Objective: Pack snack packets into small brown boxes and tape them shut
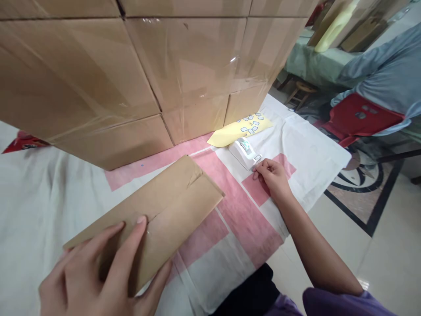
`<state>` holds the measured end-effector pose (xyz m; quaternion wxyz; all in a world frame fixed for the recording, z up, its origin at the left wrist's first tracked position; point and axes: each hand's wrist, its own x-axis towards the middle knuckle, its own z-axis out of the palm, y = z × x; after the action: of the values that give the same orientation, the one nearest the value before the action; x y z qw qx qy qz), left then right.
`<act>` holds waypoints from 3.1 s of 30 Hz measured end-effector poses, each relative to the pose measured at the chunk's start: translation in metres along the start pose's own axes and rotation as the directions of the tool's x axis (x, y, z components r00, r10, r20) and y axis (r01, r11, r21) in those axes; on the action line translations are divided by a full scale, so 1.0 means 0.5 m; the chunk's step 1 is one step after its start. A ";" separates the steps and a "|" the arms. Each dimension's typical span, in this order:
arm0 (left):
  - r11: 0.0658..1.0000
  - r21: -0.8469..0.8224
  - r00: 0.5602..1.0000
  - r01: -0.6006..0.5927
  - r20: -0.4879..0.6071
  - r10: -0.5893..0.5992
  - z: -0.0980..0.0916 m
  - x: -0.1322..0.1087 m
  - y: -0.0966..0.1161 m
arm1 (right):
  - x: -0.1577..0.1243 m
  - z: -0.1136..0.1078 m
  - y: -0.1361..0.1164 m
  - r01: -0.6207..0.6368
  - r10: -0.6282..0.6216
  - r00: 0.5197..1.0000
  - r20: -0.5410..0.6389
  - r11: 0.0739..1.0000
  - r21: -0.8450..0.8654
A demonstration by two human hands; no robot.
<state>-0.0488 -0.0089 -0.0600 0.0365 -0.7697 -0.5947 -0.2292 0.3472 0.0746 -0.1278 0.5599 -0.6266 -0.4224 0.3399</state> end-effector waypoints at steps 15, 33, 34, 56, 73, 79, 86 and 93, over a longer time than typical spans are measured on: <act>0.996 -0.025 0.994 -0.083 0.069 0.084 -0.030 -0.010 -0.008 | -0.056 0.013 -0.028 0.216 -0.244 0.968 0.064 0.931 0.296; 0.966 0.176 0.982 0.189 -0.028 -0.187 -0.056 -0.089 0.260 | -0.257 0.028 -0.264 0.185 -0.403 0.730 0.553 0.894 0.408; 0.970 0.165 0.984 0.180 -0.033 -0.176 -0.058 -0.087 0.255 | -0.262 0.033 -0.274 0.169 -0.384 0.709 0.592 0.907 0.385; 0.735 -0.070 0.738 -0.674 -0.109 0.666 -0.053 0.077 0.080 | -0.170 0.173 -0.372 -0.016 0.229 0.630 0.742 0.959 -0.282; 0.783 -0.133 0.787 -0.607 -0.235 0.570 -0.027 0.056 0.071 | -0.188 0.206 -0.404 -0.143 0.431 0.607 0.668 0.886 -0.441; 0.819 -0.185 0.836 -0.542 -0.219 0.504 -0.019 0.048 0.066 | -0.187 0.226 -0.409 -0.051 0.445 0.635 0.632 0.840 -0.540; 0.883 -0.174 0.898 -0.436 -0.142 0.416 -0.035 0.054 0.069 | -0.166 0.226 -0.393 -0.014 0.536 0.601 0.593 0.748 -0.663; 0.937 -0.083 0.937 -0.338 0.064 0.344 -0.047 0.062 0.070 | -0.163 0.218 -0.392 0.088 0.520 0.602 0.606 0.711 -0.698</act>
<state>-0.0177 0.0010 -0.0191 0.0254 -0.8703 -0.4447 -0.2102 0.1863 0.0490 0.0466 0.0114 -0.6247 -0.6241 0.4691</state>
